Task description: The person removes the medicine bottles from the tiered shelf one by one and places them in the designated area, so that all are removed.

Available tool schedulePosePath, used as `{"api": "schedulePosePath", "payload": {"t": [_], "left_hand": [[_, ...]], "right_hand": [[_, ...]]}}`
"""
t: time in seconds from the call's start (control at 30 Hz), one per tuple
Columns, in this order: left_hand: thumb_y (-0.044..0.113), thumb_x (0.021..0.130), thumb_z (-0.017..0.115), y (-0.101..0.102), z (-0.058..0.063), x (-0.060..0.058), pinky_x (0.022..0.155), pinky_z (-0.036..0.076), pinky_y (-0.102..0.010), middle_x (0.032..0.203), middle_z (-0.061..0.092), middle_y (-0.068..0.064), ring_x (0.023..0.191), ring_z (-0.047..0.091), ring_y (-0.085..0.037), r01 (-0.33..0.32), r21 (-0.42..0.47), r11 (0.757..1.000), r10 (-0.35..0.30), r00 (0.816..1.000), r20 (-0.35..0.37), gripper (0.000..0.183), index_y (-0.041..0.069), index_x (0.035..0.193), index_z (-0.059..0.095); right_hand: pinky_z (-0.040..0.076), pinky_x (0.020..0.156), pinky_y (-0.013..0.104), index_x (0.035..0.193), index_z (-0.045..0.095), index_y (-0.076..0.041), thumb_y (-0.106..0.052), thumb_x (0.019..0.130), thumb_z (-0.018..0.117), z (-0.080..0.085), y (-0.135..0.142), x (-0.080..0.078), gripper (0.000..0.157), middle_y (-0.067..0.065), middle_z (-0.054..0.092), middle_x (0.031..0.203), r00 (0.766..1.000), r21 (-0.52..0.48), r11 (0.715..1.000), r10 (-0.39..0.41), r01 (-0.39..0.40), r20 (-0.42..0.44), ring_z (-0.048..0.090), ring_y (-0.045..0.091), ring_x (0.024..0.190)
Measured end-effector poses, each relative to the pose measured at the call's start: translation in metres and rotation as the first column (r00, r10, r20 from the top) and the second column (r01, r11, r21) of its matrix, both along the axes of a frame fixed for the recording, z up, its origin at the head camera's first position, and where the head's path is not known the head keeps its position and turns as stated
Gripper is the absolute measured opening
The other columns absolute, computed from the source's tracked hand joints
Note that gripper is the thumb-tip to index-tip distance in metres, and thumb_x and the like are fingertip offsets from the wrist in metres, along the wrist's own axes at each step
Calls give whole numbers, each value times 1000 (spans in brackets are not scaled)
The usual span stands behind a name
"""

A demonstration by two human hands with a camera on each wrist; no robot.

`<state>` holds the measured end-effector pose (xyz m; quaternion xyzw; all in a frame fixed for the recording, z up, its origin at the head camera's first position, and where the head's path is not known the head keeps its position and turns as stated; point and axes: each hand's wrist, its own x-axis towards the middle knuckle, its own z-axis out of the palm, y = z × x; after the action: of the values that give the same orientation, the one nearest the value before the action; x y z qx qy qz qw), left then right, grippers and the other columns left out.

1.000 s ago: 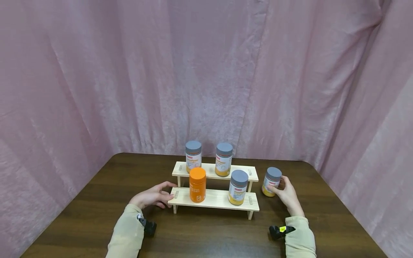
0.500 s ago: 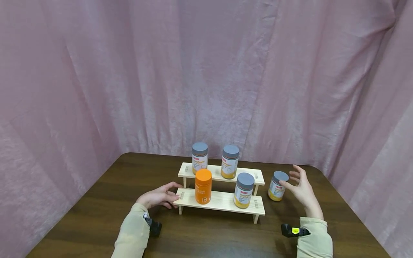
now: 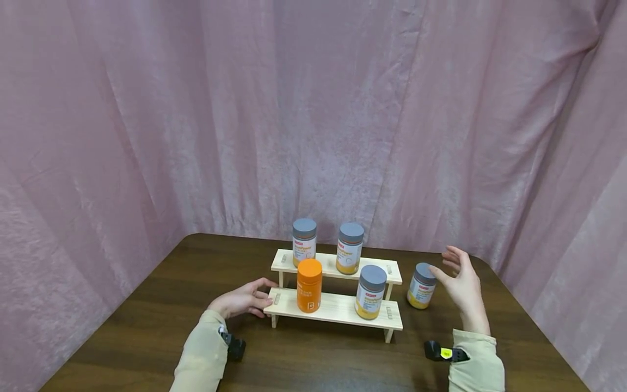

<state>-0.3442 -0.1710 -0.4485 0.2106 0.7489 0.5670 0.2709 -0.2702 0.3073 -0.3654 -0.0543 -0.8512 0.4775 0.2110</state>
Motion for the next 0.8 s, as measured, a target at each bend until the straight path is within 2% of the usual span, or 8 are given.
{"api": "schedulePosePath", "payload": {"t": [0.07,0.17,0.3,0.4,0.47,0.6,0.8], "left_hand": [[21,97,59,0,0,0,82,54,-35,119,62,-18,93,64,-17,4,9,1000,-4,1000,5,57,-1,141,32],[21,96,59,0,-1,-1,82,54,-35,118,62,-17,92,65,-17,8,14,1000,-8,1000,6,57,-1,141,32],[22,96,60,-1,-2,-2,82,54,-35,117,62,-17,92,65,-17,12,15,1000,-12,1000,3,57,-1,141,32],[23,96,61,-2,-4,-1,82,54,-35,117,62,-18,92,65,-17,11,9,1000,-11,1000,6,58,-1,140,33],[23,95,61,-3,-5,-1,82,54,-34,117,62,-18,93,65,-17,12,2,1000,-12,1000,0,58,0,140,33],[25,94,63,-2,-7,-2,81,54,-34,115,64,-16,92,66,-18,-2,-10,1000,2,1000,-8,58,1,139,36],[24,95,62,0,-3,-3,81,54,-37,117,63,-17,92,65,-18,-9,-39,999,7,999,-37,56,2,139,36]], "right_hand": [[32,109,51,148,29,-4,-13,90,67,3,-6,0,69,22,45,142,1000,-35,999,-22,21,-22,48,30,124],[35,108,44,146,33,-5,-11,90,67,6,-16,-2,65,18,49,138,998,-94,995,-34,29,-55,51,10,111],[42,99,24,143,38,-6,-6,89,67,7,-28,-6,61,12,53,131,993,-104,995,-12,-1,-119,50,-9,99],[45,89,11,140,40,-5,-2,88,68,7,-37,-7,59,9,56,125,983,-101,994,28,-46,-179,53,-11,98],[45,86,7,139,42,-4,-2,88,67,8,-43,-6,57,7,57,122,974,-102,991,60,-84,-218,54,-11,98],[43,87,5,137,44,-2,-7,92,64,10,-55,-5,49,14,58,123,948,-81,982,140,-170,-286,56,-9,102],[41,90,3,137,44,-1,-12,96,60,14,-74,-4,45,22,57,128,914,-18,960,259,-278,-314,54,-10,105]]}}
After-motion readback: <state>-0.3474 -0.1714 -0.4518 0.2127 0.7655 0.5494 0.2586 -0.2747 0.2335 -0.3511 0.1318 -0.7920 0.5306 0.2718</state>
